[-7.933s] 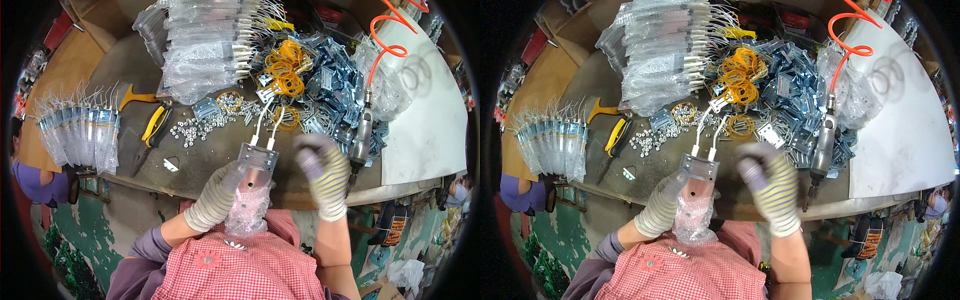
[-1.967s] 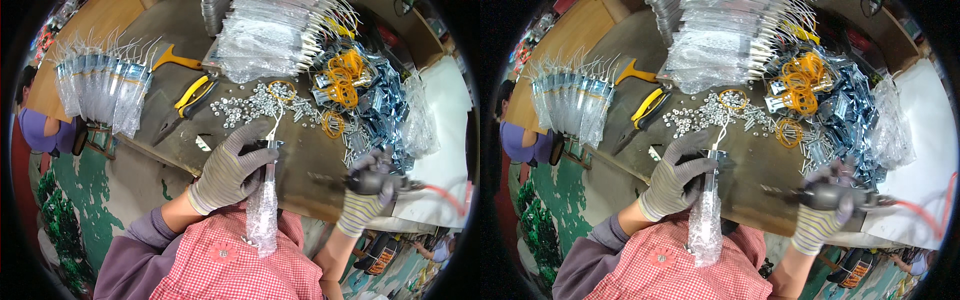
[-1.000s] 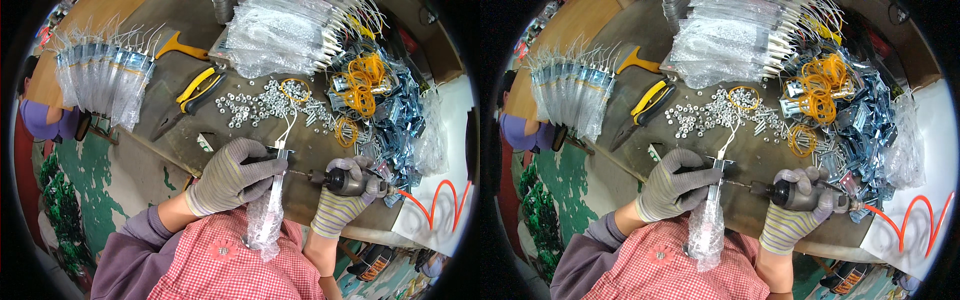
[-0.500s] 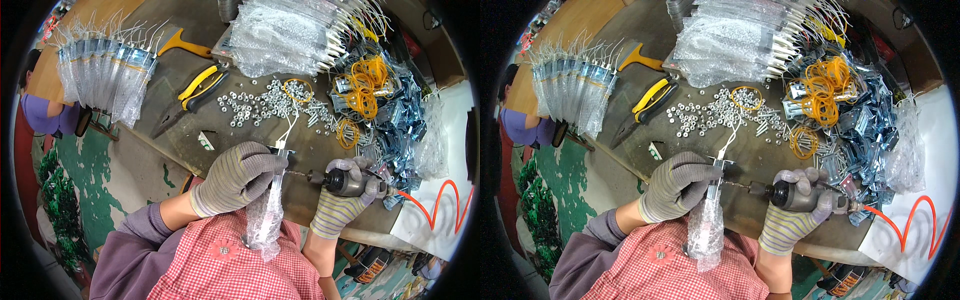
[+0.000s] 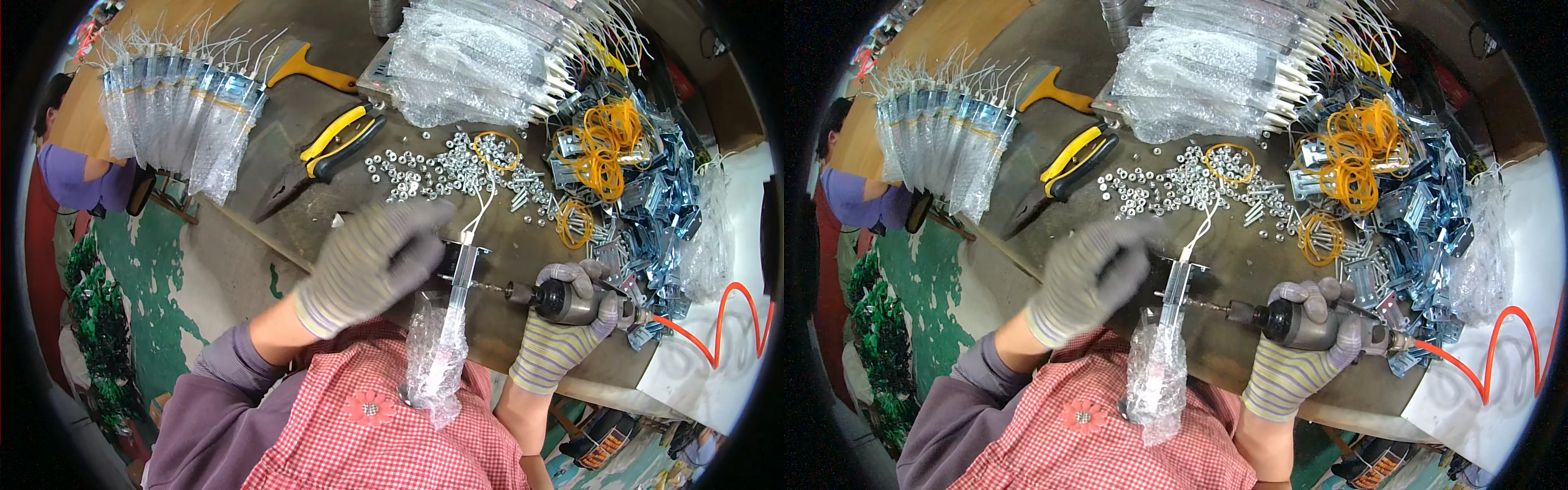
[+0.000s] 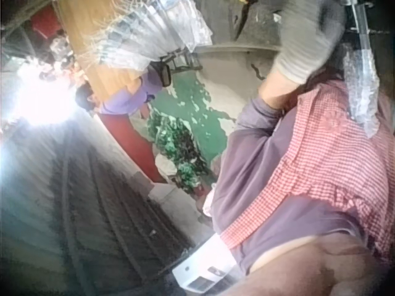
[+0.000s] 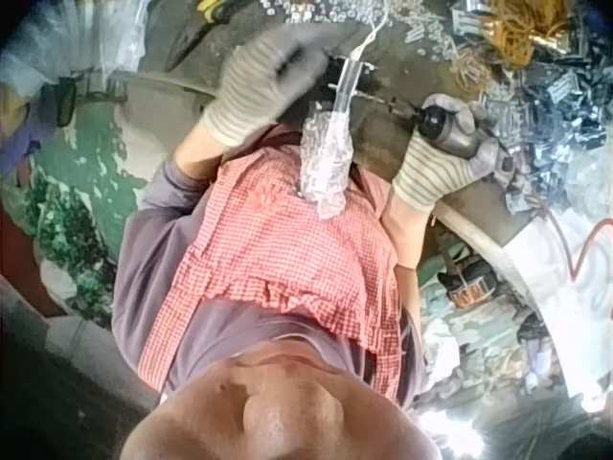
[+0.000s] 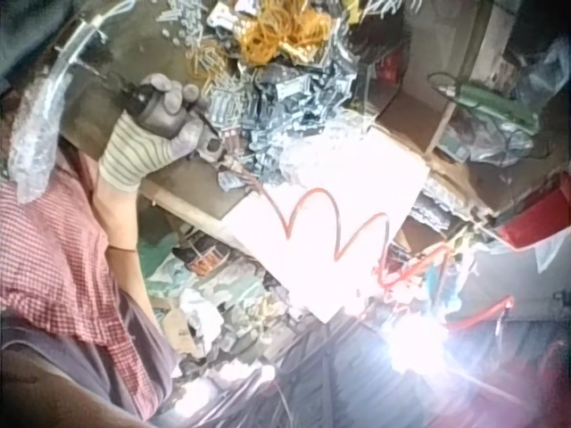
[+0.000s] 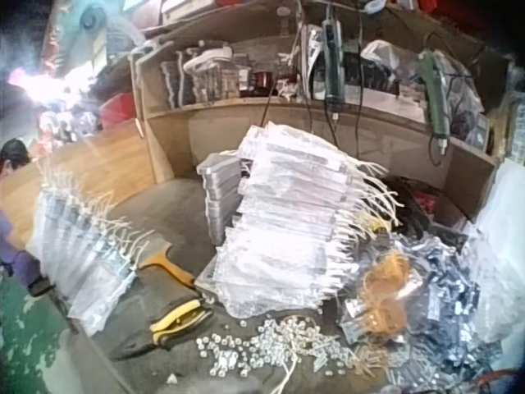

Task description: Assembling metal brackets onto electrical components using a pneumatic screwdriver at a workbench.

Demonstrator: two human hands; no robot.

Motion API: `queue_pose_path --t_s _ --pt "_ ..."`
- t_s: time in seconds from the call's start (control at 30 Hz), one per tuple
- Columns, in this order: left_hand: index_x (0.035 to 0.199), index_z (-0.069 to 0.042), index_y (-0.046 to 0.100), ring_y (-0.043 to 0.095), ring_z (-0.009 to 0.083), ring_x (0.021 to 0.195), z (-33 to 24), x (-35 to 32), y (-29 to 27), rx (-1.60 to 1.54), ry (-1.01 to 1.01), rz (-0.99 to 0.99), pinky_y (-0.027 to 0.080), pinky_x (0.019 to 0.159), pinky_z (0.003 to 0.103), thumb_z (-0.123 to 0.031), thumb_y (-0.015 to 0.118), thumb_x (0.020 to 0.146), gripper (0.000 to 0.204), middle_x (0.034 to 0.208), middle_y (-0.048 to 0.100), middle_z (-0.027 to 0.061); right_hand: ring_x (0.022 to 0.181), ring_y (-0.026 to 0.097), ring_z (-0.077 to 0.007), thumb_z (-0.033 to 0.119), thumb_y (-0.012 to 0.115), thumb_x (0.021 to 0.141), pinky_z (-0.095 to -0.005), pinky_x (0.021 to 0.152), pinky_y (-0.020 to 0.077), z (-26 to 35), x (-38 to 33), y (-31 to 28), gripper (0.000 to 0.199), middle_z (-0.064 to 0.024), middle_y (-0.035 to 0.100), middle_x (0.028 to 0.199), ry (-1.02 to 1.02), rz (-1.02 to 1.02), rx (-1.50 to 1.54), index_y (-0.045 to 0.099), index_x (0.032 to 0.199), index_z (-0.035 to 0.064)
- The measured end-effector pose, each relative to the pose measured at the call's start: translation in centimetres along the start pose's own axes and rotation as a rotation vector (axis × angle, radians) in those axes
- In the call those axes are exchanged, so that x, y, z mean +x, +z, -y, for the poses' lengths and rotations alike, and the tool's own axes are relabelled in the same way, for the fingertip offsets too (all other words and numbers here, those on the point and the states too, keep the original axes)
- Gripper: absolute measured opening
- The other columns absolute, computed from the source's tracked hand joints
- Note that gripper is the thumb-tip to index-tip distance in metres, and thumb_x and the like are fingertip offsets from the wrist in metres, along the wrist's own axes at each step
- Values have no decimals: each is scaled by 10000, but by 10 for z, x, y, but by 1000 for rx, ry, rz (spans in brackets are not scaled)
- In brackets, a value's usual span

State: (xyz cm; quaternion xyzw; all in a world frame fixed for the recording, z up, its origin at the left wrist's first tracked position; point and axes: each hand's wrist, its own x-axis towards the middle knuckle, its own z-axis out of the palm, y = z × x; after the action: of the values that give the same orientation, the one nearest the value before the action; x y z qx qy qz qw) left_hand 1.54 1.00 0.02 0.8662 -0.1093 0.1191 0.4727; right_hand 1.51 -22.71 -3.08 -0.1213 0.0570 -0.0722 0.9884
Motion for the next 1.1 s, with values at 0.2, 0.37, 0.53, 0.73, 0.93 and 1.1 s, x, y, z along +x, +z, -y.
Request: queue_pose_path --t_s 0.2,0.37,0.53,0.73,0.93,1.1 --pt "958 -110 711 625 267 843 30 33 -41 909 246 175 499 750 390 -147 669 792 176 852 633 68 842 537 -136 172 674 877 -375 913 461 -1 2 2 323 -58 583 1001 19 16 24 588 1162 45" --pt "833 -121 672 627 243 867 30 46 -39 1044 386 258 505 743 380 -156 614 792 80 842 625 57 839 534 -133 173 691 868 -373 914 461 -2 2 5 334 -57 584 997 13 37 1 585 1159 48" --pt "819 -95 647 631 237 867 40 50 -40 1012 545 241 511 728 367 -131 589 778 80 844 634 49 845 536 -132 172 693 871 -369 916 461 -4 -1 8 337 -59 591 1013 5 33 -19 576 1164 53" --pt "786 -99 663 643 227 819 33 55 -42 1047 339 375 520 709 349 -142 670 762 50 784 640 50 852 539 -138 170 673 882 -373 913 463 0 0 1 317 -63 587 1009 -5 -8 -22 577 1163 58" --pt "849 -118 734 661 223 701 -6 3 -24 76 -4 229 520 630 318 -164 790 706 160 791 678 59 860 551 -146 165 677 879 -373 908 460 -3 1 7 316 -67 575 1011 26 26 19 581 1161 60" --pt "856 -131 739 660 219 717 -7 -7 -11 84 -12 141 516 635 308 -162 804 691 180 793 676 47 848 555 -149 148 702 851 -379 900 465 -2 0 9 339 -66 579 1019 3 -30 -8 565 1149 61"
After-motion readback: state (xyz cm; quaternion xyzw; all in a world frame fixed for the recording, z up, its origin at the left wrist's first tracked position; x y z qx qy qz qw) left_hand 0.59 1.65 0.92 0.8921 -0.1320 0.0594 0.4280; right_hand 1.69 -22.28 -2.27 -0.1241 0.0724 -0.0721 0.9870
